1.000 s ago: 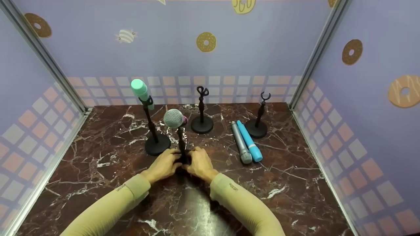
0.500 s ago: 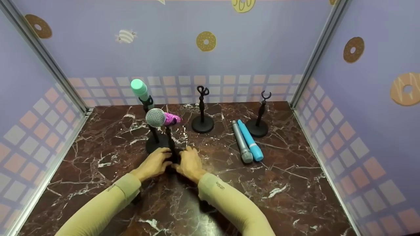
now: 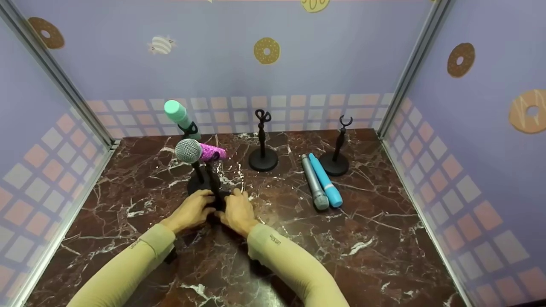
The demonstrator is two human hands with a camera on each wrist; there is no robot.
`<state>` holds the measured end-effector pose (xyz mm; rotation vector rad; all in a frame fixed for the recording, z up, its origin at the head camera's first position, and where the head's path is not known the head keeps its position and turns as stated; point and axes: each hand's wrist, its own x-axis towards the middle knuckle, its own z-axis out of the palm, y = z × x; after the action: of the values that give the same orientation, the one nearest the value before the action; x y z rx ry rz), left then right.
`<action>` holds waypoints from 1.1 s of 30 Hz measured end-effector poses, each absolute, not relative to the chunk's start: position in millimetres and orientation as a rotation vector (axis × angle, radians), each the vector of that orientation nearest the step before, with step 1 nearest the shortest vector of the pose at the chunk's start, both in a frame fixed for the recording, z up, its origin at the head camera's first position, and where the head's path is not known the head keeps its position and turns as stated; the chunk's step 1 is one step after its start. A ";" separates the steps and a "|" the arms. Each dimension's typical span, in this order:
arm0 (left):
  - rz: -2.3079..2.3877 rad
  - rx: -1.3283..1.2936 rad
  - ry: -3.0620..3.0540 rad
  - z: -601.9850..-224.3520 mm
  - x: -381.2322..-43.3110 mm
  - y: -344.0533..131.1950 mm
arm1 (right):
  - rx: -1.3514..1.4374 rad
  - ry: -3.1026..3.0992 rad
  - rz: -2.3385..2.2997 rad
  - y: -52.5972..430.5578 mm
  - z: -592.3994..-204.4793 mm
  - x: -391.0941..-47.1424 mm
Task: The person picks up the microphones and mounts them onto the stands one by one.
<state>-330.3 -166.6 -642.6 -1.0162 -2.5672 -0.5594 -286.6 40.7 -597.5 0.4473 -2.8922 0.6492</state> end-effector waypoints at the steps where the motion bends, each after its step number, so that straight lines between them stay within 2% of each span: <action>1: -0.569 -1.019 -2.576 -632.4 -324.5 -166.3 | 0.440 -2.902 0.649 39.3 -596.9 -286.3; 3: -0.554 -1.029 -2.560 -618.6 -316.0 -166.7 | 0.432 -2.905 0.644 36.6 -596.6 -286.1; 8: -0.507 -1.053 -2.488 -648.1 -335.9 -179.8 | 0.428 -2.889 0.601 30.3 -597.4 -286.0; 16: -0.542 -1.021 -2.536 -642.2 -333.0 -184.9 | 0.456 -2.886 0.566 21.9 -596.1 -287.8; 21: -0.558 -0.921 -2.637 -664.3 -343.2 -187.8 | 0.499 -2.874 0.578 22.8 -598.7 -290.0; 23: -0.532 -0.857 -2.691 -653.8 -334.1 -182.1 | 0.529 -2.871 0.580 24.9 -600.5 -290.4; 26: -0.358 -0.746 -2.794 -612.6 -305.1 -166.2 | 0.590 -2.857 0.616 29.1 -601.9 -291.3; 28: -0.255 -0.678 -2.841 -585.0 -285.7 -154.1 | 0.652 -2.806 0.617 34.8 -623.0 -303.3; 33: -0.163 -0.649 -2.825 -553.9 -264.7 -128.7 | 0.730 -2.770 0.696 45.8 -641.7 -321.5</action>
<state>-264.7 -128.7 -553.9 -0.6493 -2.8247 -0.1628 -321.5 45.8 -641.7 0.7298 -2.7697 0.6955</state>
